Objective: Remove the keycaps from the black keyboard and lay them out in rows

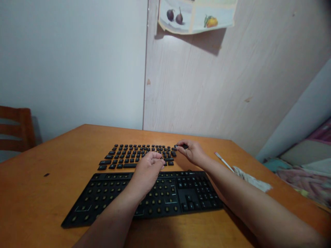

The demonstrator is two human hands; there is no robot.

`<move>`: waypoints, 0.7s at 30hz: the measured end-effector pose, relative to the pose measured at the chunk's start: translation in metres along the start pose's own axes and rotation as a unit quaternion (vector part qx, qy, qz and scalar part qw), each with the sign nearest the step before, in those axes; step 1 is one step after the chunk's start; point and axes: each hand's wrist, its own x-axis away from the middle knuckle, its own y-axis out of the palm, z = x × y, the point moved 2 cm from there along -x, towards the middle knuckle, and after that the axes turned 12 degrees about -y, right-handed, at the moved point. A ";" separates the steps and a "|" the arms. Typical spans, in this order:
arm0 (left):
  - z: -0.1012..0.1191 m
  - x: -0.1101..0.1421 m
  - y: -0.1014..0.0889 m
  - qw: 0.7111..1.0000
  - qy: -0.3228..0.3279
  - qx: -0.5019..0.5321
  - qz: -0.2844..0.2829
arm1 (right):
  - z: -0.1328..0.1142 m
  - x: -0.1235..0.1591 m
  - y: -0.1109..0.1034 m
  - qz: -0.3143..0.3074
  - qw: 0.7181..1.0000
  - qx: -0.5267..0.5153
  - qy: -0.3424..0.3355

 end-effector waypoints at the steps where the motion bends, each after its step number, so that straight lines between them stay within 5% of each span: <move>1: 0.000 0.000 0.000 1.000 0.002 -0.011 0.004 | 0.016 -0.003 -0.002 -0.002 1.000 0.007 0.031; 9: -0.009 -0.007 -0.005 0.997 0.001 -0.073 0.010 | 0.092 -0.005 0.002 -0.005 0.990 0.057 0.130; 21: -0.008 -0.007 -0.005 0.994 -0.017 -0.105 0.021 | 0.119 -0.007 0.018 -0.046 0.983 0.106 0.145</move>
